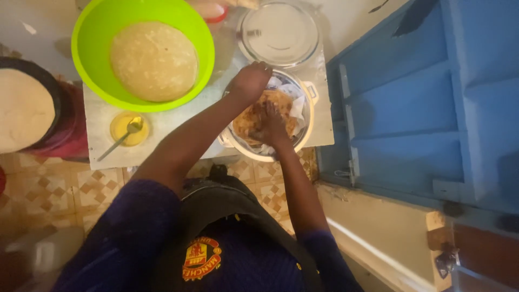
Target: Rolling out dough and cooking flatbreads on a griddle
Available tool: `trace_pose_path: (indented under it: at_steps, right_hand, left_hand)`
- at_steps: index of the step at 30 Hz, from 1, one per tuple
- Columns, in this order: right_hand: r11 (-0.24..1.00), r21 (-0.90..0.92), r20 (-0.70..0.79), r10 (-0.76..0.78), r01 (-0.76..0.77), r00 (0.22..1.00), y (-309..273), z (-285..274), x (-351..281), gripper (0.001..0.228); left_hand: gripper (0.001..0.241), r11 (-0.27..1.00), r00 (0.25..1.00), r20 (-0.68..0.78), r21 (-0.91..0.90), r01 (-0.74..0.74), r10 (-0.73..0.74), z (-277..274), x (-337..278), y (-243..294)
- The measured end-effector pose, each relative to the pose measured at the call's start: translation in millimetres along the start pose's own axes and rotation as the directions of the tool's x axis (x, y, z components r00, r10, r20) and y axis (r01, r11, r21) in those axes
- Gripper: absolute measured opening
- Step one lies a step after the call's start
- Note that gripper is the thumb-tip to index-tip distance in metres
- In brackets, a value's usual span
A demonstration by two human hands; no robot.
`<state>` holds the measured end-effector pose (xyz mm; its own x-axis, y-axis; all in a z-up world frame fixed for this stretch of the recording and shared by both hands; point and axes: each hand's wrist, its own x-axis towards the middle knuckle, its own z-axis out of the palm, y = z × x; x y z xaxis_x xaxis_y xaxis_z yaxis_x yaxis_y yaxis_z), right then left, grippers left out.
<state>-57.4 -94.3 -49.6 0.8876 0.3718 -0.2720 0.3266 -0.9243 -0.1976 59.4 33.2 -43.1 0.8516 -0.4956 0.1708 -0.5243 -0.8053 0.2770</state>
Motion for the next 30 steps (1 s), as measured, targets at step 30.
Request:
trace_pose_path:
  at_steps: [30]
  right_hand:
    - [0.98,0.025,0.346,0.176,-0.196,0.922,-17,-29,1,0.11]
  left_hand:
    - [0.026,0.942,0.872,0.357,-0.128,-0.309,0.335,-62,-134,36]
